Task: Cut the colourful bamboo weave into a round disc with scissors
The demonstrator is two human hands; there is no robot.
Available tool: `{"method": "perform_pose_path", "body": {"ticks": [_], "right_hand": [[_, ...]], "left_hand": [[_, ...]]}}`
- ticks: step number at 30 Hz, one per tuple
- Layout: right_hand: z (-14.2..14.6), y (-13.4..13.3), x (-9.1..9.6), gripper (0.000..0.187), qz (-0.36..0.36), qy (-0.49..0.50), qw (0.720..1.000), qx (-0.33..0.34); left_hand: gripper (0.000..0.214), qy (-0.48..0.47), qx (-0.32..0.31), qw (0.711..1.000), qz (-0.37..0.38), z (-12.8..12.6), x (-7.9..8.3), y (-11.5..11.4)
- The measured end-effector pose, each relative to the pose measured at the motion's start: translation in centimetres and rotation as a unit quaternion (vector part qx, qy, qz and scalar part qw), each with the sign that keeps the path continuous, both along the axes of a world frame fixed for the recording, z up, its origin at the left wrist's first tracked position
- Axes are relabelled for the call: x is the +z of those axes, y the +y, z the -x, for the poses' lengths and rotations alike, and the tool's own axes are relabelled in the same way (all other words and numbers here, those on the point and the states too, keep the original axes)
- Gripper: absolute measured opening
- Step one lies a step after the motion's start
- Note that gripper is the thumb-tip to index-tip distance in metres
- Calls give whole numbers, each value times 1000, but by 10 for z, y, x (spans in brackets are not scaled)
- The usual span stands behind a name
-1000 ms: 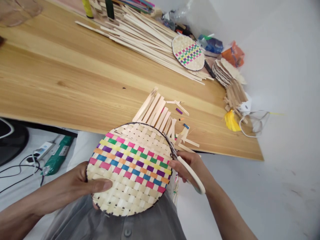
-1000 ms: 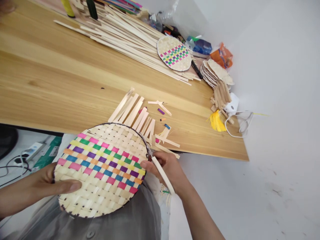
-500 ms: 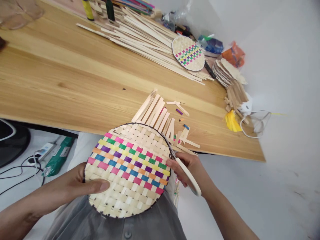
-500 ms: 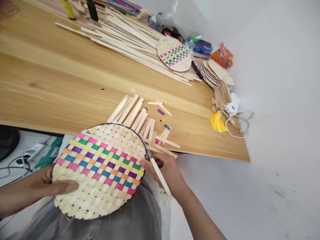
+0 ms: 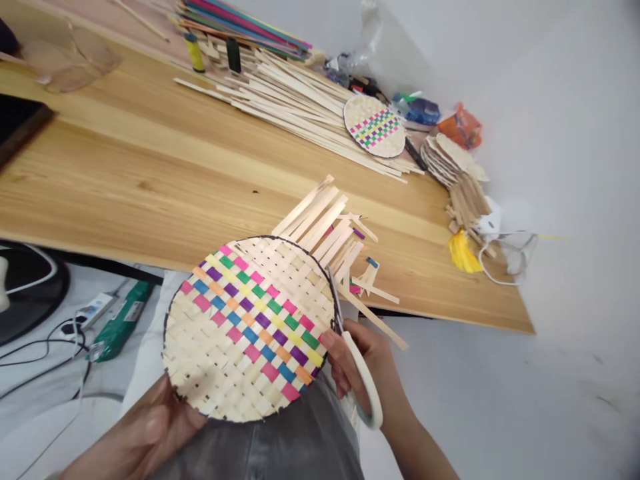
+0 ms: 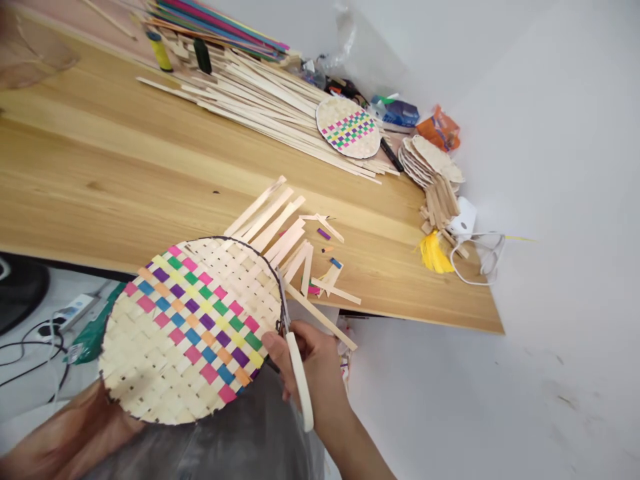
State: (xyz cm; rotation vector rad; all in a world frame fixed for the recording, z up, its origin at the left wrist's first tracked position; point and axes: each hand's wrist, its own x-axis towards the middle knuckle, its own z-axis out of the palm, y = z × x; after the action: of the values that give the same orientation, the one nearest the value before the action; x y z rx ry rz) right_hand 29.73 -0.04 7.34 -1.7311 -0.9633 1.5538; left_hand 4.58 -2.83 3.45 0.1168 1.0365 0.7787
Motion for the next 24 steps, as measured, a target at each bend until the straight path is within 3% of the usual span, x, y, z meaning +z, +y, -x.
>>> {"method": "perform_pose_path", "body": {"ticks": [5, 11, 17, 24], "right_hand": [[6, 1, 0, 52, -1, 2, 1000, -24], [16, 7, -2, 56, 30, 31, 997, -65], [23, 6, -11, 56, 29, -4, 996, -88], [20, 2, -7, 55, 9, -22, 997, -79]], "left_hand": [[69, 29, 73, 994, 71, -1, 4, 3], [34, 42, 112, 993, -3, -17, 3, 8], [57, 75, 41, 996, 13, -50, 8, 17], [81, 149, 15, 989, -3, -52, 13, 25]]}}
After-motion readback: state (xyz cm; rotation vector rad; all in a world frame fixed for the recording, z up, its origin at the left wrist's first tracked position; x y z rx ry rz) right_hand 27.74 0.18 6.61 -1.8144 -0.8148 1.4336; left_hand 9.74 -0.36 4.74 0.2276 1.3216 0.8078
